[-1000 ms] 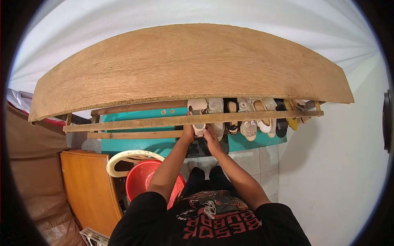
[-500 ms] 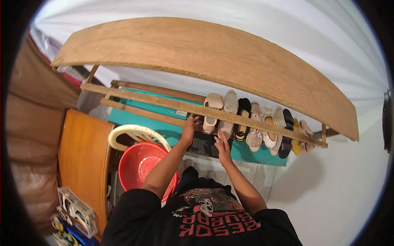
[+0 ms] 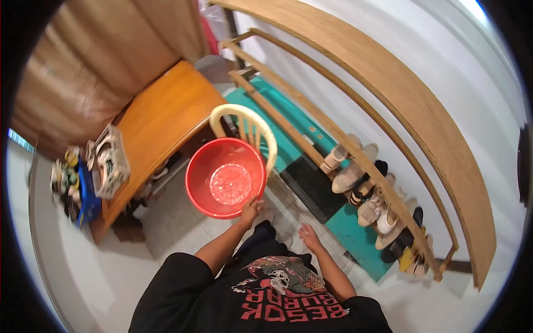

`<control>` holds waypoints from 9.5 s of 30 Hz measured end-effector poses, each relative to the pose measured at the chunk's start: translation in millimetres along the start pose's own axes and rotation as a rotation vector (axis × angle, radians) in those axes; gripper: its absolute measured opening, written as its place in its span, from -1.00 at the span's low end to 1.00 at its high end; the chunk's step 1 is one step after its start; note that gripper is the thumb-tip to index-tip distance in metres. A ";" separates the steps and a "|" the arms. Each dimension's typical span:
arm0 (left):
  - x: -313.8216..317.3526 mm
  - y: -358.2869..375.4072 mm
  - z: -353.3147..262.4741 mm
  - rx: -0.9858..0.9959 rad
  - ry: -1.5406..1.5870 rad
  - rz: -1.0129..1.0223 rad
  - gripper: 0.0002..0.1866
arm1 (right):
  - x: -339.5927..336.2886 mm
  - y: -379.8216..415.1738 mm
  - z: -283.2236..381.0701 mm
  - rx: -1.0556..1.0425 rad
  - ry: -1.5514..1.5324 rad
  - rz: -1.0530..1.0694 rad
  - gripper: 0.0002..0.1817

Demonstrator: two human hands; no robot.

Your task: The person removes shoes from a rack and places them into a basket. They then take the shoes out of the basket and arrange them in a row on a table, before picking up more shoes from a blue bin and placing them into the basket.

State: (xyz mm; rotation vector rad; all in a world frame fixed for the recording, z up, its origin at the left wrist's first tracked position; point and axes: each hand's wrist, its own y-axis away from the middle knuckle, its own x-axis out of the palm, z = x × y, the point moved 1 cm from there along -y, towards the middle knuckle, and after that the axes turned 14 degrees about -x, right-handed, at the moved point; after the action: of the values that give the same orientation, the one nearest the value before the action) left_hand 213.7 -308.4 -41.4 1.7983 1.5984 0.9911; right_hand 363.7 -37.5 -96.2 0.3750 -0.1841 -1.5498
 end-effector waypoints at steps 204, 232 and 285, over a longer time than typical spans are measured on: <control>-926.8 96.9 -294.8 0.411 0.248 -0.993 -0.71 | 1049.3 -355.2 485.4 -0.814 0.364 0.425 -0.17; -907.2 81.8 -309.0 0.460 0.666 -0.257 -0.39 | 1047.3 -376.4 446.6 -0.703 0.078 0.620 -0.25; -930.8 103.3 -349.0 0.623 0.485 -0.587 -0.39 | 1077.5 -306.2 496.4 -0.796 0.506 0.316 -0.61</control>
State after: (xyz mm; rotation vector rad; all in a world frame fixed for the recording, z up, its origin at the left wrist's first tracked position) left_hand -33.2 -1268.7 84.1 1.3005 2.7670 0.7107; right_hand -72.2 -1159.8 130.9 0.0825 0.7197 -1.0627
